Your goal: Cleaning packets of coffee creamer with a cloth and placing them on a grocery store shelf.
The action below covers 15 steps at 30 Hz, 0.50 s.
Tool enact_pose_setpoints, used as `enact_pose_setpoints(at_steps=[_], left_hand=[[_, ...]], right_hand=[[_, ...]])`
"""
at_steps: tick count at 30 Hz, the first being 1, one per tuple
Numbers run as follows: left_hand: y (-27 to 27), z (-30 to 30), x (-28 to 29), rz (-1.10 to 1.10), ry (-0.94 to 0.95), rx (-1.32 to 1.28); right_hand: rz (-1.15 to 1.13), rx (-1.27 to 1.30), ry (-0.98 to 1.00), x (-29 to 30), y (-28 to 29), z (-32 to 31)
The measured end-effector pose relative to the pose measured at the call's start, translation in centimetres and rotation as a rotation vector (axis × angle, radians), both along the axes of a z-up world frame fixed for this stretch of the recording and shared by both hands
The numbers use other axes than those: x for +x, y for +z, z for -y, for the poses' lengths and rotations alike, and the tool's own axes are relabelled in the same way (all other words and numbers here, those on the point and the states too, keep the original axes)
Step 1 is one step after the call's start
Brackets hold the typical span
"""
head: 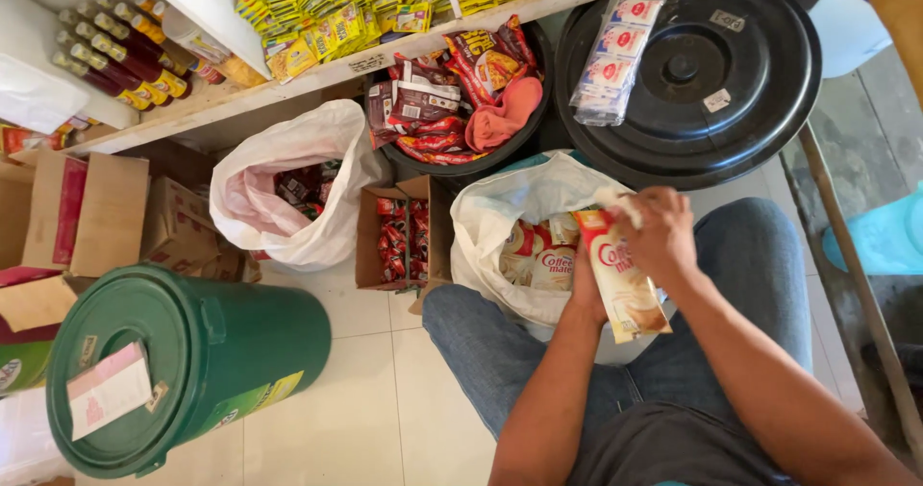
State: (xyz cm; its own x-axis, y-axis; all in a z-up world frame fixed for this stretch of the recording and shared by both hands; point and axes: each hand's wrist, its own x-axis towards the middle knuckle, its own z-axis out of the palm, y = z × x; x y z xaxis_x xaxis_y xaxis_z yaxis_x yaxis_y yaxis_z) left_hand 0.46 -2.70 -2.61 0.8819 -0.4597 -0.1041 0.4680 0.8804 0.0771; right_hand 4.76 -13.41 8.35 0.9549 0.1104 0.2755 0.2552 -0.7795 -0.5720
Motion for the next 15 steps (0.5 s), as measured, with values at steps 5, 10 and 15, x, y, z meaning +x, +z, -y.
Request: enact_pose_setpoints(at_steps=[5, 10, 15], left_hand=[[-3.7, -2.0, 0.6, 0.054, 0.167, 0.069], [0.9, -3.1, 0.0, -0.015, 0.166, 0.189], [0.0, -1.6, 0.5, -0.056, 0.165, 0.142]], right_hand=[[-0.006, -0.332, 0.387, -3.6, 1.1, -3.7], [0.076, 0.023, 0.314, -2.3, 2.7, -4.9], [0.018, -0.060, 0.092, -1.9, 2.8, -3.9]])
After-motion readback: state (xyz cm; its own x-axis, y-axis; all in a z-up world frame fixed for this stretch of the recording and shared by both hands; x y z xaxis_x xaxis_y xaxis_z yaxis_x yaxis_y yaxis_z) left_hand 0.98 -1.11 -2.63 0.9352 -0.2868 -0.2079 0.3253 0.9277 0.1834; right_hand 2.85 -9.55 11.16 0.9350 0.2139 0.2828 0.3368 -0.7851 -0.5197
